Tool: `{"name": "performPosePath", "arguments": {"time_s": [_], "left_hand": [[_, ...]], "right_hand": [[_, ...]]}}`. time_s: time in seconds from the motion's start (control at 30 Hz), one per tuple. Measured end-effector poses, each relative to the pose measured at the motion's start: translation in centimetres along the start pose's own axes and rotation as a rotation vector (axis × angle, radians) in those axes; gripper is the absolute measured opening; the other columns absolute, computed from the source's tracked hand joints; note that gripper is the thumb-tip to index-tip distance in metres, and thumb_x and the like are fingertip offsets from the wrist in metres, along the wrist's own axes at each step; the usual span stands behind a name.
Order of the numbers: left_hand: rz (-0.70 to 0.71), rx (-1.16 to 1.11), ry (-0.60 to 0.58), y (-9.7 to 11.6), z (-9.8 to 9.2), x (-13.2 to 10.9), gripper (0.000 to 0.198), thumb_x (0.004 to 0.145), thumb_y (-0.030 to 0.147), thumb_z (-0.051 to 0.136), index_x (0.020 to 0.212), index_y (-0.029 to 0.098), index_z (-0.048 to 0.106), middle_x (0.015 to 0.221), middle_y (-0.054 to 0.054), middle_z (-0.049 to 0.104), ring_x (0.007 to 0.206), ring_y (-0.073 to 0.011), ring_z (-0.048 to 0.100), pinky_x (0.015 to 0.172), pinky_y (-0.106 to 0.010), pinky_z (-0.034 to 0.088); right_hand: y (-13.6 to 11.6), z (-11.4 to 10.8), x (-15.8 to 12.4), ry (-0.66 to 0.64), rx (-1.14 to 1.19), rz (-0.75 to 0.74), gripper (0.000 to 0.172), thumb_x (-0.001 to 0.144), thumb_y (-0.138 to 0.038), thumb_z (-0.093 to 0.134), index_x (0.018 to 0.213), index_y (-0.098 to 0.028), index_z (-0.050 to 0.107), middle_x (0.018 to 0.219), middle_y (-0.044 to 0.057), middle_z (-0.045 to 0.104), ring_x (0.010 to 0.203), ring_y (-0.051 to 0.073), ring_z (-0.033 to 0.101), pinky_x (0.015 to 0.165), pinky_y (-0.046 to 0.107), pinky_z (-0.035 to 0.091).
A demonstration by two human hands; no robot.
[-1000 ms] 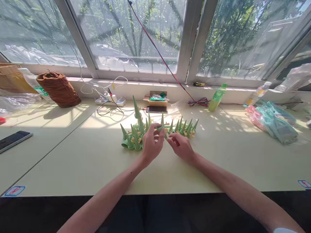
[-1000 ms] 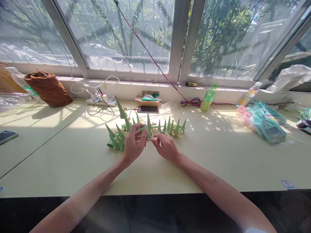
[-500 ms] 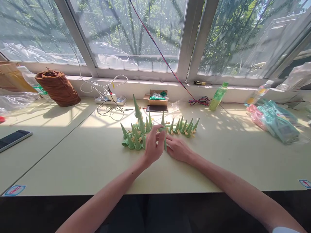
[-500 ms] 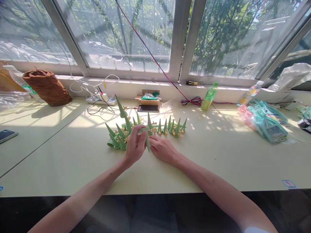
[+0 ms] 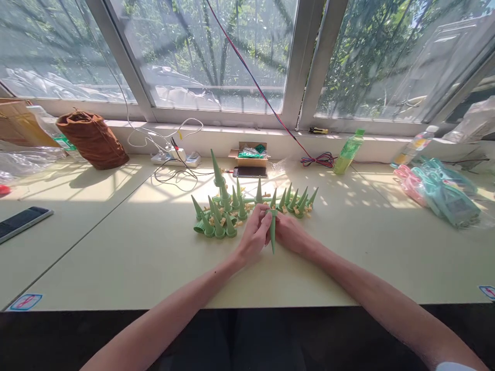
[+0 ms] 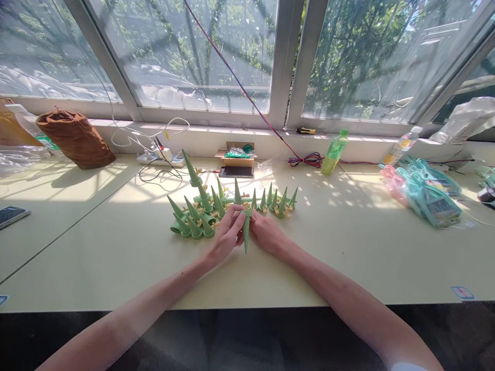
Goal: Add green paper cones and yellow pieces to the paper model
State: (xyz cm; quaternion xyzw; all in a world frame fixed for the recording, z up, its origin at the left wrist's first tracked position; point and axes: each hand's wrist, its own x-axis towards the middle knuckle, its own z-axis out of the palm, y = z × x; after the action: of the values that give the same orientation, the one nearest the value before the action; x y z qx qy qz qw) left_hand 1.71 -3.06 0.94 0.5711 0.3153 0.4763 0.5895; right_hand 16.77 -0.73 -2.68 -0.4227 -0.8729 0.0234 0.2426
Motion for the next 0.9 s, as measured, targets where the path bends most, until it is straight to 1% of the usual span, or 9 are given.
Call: {"name": "performPosePath", "arguments": {"time_s": [0.1, 0.17, 0.3, 0.37, 0.43, 0.53, 0.67, 0.77, 0.9], "left_hand": [[-0.088, -0.083, 0.027, 0.3, -0.4, 0.2, 0.025, 0.090, 0.047, 0.052, 0.093, 0.023, 0.044, 0.067, 0.005, 0.049, 0.042, -0.0057, 0.037, 0.035, -0.016, 0.022], [-0.131, -0.119, 0.031, 0.3, -0.6, 0.4, 0.026, 0.091, 0.048, 0.051, 0.092, 0.023, 0.044, 0.061, 0.006, 0.046, 0.041, -0.0064, 0.037, 0.034, -0.015, 0.018], [-0.117, -0.137, 0.032, 0.2, -0.9, 0.8, 0.030, 0.091, 0.050, 0.050, 0.084, 0.022, 0.042, 0.053, 0.008, 0.041, 0.035, -0.0054, 0.033, 0.034, -0.016, 0.018], [-0.118, -0.124, 0.045, 0.3, -0.8, 0.9, 0.030, 0.090, 0.049, 0.052, 0.084, 0.021, 0.042, 0.058, 0.007, 0.046, 0.034, -0.0040, 0.032, 0.034, -0.017, 0.019], [-0.125, -0.122, 0.062, 0.3, -0.7, 0.9, 0.030, 0.089, 0.049, 0.053, 0.086, 0.021, 0.042, 0.069, 0.005, 0.055, 0.035, -0.0030, 0.035, 0.034, -0.017, 0.020], [-0.130, -0.144, 0.090, 0.2, -0.7, 0.9, 0.030, 0.090, 0.049, 0.050, 0.086, 0.021, 0.040, 0.085, 0.001, 0.061, 0.037, -0.0026, 0.038, 0.034, -0.017, 0.021], [-0.166, -0.139, 0.115, 0.1, -0.8, 1.0, 0.032, 0.093, 0.052, 0.042, 0.085, 0.021, 0.038, 0.084, 0.000, 0.061, 0.038, -0.0039, 0.039, 0.034, -0.018, 0.023], [-0.223, -0.140, 0.101, -0.1, -0.9, 1.1, 0.035, 0.093, 0.054, 0.040, 0.083, 0.021, 0.037, 0.076, 0.001, 0.057, 0.039, -0.0046, 0.039, 0.035, -0.018, 0.023], [-0.276, -0.139, 0.063, -0.4, -0.9, 1.1, 0.035, 0.091, 0.054, 0.045, 0.082, 0.021, 0.037, 0.072, 0.003, 0.053, 0.039, -0.0037, 0.036, 0.036, -0.017, 0.021]], "right_hand": [[0.1, -0.2, 0.0, 0.004, 0.046, 0.001, 0.013, 0.096, -0.016, 0.041, 0.100, -0.018, 0.053, 0.098, 0.009, 0.061, 0.069, 0.014, 0.054, 0.058, 0.025, 0.037], [0.2, -0.3, -0.1, 0.016, 0.078, 0.019, 0.013, 0.097, -0.016, 0.039, 0.096, -0.018, 0.051, 0.089, 0.007, 0.061, 0.070, 0.016, 0.055, 0.059, 0.025, 0.037], [0.0, -0.5, -0.2, 0.077, 0.165, 0.106, 0.016, 0.098, -0.016, 0.036, 0.088, -0.020, 0.048, 0.074, 0.001, 0.058, 0.061, 0.014, 0.052, 0.057, 0.024, 0.035], [-0.3, -0.7, -0.2, 0.140, 0.210, 0.134, 0.017, 0.099, -0.017, 0.035, 0.089, -0.020, 0.049, 0.073, 0.000, 0.057, 0.060, 0.012, 0.051, 0.059, 0.023, 0.036], [-0.6, -0.9, -0.2, 0.218, 0.241, 0.145, 0.022, 0.101, -0.020, 0.032, 0.086, -0.020, 0.050, 0.072, 0.000, 0.055, 0.059, 0.012, 0.048, 0.059, 0.023, 0.037], [-0.8, -1.0, -0.1, 0.367, 0.253, 0.143, 0.021, 0.101, -0.024, 0.034, 0.090, -0.020, 0.052, 0.074, 0.001, 0.056, 0.062, 0.013, 0.050, 0.062, 0.023, 0.039], [-0.8, -1.0, -0.3, 0.495, 0.253, 0.127, 0.019, 0.101, -0.025, 0.036, 0.096, -0.020, 0.054, 0.077, 0.003, 0.059, 0.062, 0.013, 0.053, 0.061, 0.024, 0.042], [-1.0, -1.2, -0.4, 0.522, 0.261, 0.093, 0.019, 0.101, -0.026, 0.036, 0.099, -0.021, 0.055, 0.077, 0.002, 0.060, 0.063, 0.014, 0.056, 0.061, 0.025, 0.044], [-1.2, -1.4, -0.3, 0.510, 0.271, 0.033, 0.017, 0.100, -0.024, 0.039, 0.101, -0.021, 0.056, 0.078, 0.003, 0.061, 0.069, 0.015, 0.059, 0.065, 0.026, 0.046]]}}
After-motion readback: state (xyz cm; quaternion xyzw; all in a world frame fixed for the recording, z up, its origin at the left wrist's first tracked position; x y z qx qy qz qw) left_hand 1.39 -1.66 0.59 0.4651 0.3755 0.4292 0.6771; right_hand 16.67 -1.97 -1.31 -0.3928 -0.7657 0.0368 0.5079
